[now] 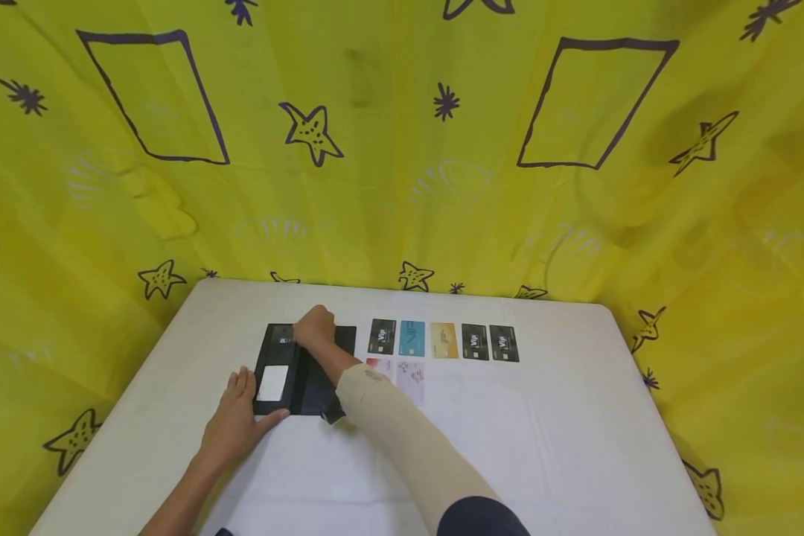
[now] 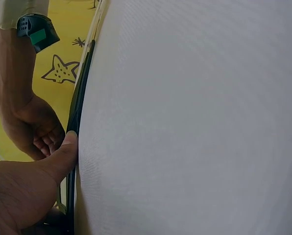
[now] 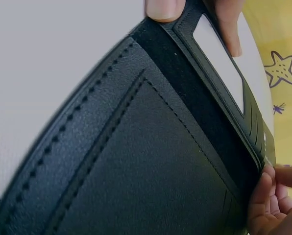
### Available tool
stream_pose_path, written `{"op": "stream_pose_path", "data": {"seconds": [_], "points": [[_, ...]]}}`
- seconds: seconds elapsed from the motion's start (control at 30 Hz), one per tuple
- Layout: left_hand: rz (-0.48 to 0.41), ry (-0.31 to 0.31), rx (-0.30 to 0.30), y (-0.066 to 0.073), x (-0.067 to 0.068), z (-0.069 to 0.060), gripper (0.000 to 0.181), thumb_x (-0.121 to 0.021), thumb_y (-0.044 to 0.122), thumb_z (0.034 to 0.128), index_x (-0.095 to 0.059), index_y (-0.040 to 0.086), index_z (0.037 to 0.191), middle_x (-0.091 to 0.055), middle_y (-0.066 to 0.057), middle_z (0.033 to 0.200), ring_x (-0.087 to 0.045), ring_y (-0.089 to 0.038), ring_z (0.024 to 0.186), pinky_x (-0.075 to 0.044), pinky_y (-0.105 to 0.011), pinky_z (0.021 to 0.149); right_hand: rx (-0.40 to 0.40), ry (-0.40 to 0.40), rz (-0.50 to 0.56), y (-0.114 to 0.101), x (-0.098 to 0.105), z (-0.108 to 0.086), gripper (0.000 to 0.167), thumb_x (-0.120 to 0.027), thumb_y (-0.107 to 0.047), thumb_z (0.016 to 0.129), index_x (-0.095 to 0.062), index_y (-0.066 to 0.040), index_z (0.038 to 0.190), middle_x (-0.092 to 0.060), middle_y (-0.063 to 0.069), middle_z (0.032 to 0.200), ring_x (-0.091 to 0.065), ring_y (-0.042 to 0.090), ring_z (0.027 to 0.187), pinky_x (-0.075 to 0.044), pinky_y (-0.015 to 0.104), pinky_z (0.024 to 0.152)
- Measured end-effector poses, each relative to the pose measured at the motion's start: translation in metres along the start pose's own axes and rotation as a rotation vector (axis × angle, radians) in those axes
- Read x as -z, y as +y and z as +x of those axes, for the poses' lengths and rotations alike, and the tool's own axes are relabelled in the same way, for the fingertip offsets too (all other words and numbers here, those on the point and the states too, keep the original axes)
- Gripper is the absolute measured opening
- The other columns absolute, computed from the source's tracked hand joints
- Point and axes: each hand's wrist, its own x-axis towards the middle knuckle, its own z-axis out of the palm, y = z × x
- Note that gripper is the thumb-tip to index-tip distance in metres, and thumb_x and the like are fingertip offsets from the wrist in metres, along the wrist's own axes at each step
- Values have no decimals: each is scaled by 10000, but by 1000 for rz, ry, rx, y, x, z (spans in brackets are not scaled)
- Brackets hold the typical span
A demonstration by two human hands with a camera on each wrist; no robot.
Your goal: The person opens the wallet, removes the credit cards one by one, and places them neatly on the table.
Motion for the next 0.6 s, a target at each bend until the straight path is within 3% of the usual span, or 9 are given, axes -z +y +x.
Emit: {"op": "stream_pose_path", "data": {"seconds": [0.23,0.6], "points": [[-3,7,-8,1,-1,-1,1077,-853,432,876,-294,-216,1529,-220,-389,1630,-176,-554,1525,-348,-690,1124,36,-12,59,5,5,-4,59,-874,-41,854,-827,-6,851,-780,51,868,-705,153,815,-552,249,610],[10,10,7,0,-1,-1,1080,-855,440,872,-298,-206,1535,-224,-376,1637,-176,-545,1529,-363,-684,1115,27,83,176,7,-1,3,28,-805,-26,916,-803,2,912,-744,54,869,-658,151,772,-520,255,591]]}}
